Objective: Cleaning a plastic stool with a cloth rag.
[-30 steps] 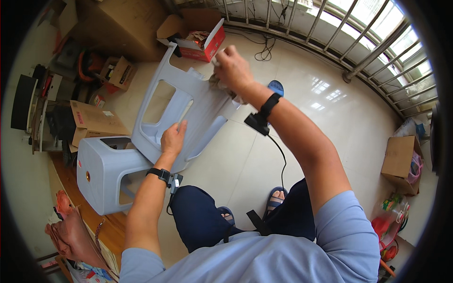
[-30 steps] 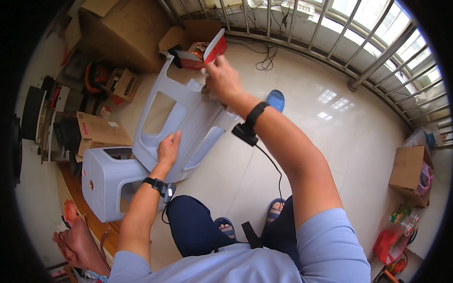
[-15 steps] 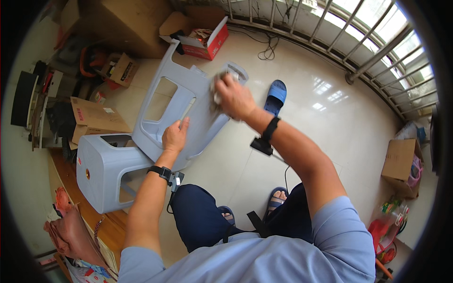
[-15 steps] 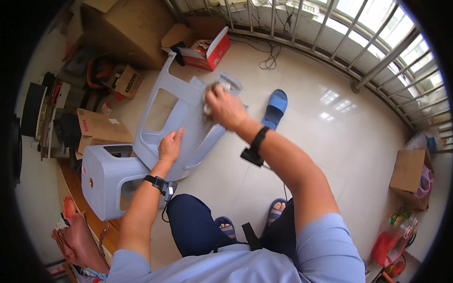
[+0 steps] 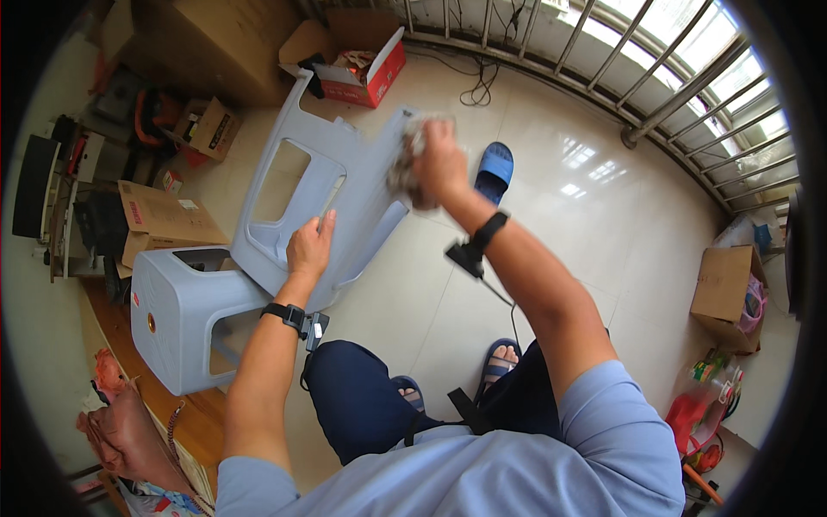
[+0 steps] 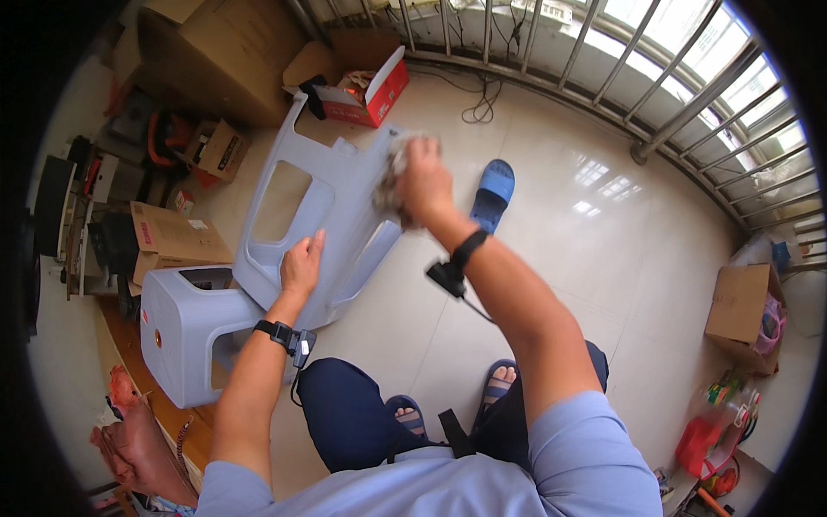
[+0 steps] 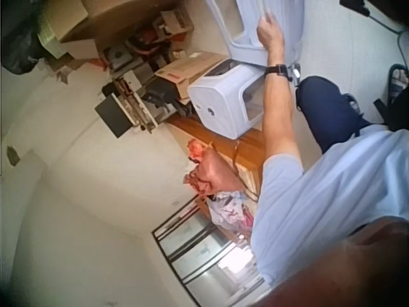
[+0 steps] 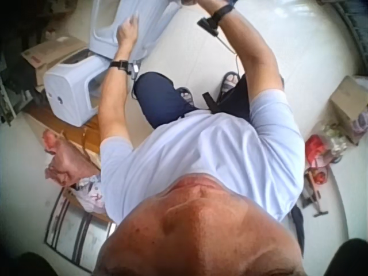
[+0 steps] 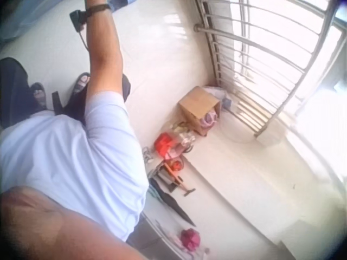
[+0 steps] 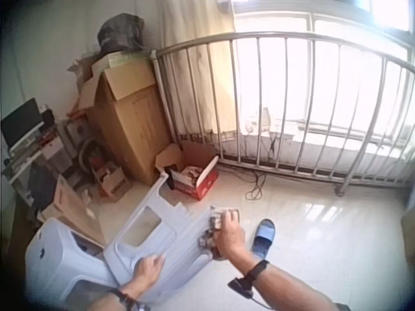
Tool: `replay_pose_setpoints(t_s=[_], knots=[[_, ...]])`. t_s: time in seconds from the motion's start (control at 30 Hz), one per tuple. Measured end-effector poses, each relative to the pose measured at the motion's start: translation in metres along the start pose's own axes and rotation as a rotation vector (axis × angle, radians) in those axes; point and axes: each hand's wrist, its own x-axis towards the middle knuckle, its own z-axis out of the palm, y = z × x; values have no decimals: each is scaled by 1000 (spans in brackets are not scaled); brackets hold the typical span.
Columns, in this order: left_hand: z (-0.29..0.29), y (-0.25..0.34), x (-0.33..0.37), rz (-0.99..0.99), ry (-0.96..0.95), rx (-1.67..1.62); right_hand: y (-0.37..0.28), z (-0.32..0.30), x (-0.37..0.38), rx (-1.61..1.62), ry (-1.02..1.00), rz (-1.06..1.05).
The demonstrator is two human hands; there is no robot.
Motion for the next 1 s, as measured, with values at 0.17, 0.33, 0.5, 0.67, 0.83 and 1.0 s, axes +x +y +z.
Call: replay_pose_setpoints(t_s=[0.17,0.33,0.5,0.67,0.83,1.0], knots=[[7,6,9,-20,5,10,-5,24,-17,31,98,146],[6,13,8,-10,-11,-11,14,24,-36,75,34,96],[-2,-8,4,14,48,11,-17,11,27,78,54,-49],[11,14,7,11,-2,-20,52,32,-38,64,222,240],[-5,-9,-1,-13,-21,43,32,36,-47,164,192,101],[3,3,6,27,-1,-5,37,21,-45,254,250,133]])
